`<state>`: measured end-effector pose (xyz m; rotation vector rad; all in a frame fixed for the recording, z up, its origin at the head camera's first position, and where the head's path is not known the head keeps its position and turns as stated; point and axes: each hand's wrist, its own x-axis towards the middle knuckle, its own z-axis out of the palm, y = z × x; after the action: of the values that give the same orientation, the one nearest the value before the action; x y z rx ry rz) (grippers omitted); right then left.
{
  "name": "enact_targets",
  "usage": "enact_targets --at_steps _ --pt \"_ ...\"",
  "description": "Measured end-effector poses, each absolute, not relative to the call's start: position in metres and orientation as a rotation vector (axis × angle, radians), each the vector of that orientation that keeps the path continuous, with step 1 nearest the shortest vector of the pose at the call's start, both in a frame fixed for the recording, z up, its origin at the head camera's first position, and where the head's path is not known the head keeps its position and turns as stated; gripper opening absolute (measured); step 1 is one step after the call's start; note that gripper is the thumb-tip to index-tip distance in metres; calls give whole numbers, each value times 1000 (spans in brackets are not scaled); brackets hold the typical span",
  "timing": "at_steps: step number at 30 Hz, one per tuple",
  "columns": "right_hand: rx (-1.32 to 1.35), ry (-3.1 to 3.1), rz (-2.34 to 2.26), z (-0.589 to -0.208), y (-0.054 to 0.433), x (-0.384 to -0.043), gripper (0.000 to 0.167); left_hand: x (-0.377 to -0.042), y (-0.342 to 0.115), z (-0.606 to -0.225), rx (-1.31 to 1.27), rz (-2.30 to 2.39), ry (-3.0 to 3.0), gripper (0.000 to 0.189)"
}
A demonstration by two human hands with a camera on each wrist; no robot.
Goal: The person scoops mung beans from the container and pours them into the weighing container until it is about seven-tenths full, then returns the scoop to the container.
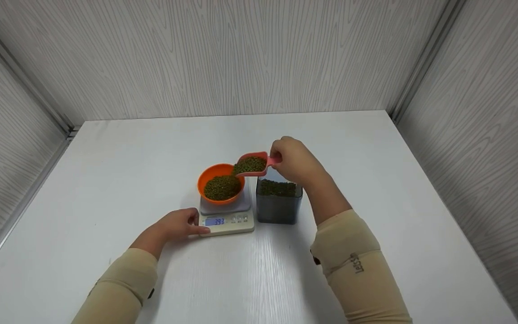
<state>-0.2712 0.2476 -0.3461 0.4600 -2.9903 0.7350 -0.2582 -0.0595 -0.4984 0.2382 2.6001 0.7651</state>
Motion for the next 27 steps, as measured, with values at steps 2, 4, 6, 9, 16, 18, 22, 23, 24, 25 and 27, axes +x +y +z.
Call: enact_targets --at_steps 2,4,6,9,16,18,22,23,24,25,27 --pt "458 -2992 730 -345 247 -271 17 -258 -60 -498 238 762 2601 46" --pt "452 -2993 729 -344 247 -271 17 -258 -60 -498 236 764 2602 46" --pt "449 -2994 730 -343 247 -272 17 -258 -60 -498 236 767 2604 46" --pt "466 -2994 719 -343 247 -272 16 -257 -60 -497 233 782 2605 46" --pt "529 -2971 663 -343 245 -273 15 -256 -60 -496 226 831 2599 45" --pt "523 -2973 659 -343 243 -273 15 -256 -60 -497 227 828 2598 45" --pt "517 -2986 643 -342 239 -273 15 -257 -59 -497 230 812 2599 46" --pt "516 -2988 638 -341 238 -273 15 -257 -59 -497 233 807 2599 46" --pt "516 -2990 637 -341 237 -273 15 -257 -58 -496 237 801 2601 46" --pt "517 -2991 634 -341 235 -273 15 -257 -58 -496 240 796 2603 46" --pt "520 -2994 628 -340 233 -273 15 -257 -58 -496 247 789 2604 46"
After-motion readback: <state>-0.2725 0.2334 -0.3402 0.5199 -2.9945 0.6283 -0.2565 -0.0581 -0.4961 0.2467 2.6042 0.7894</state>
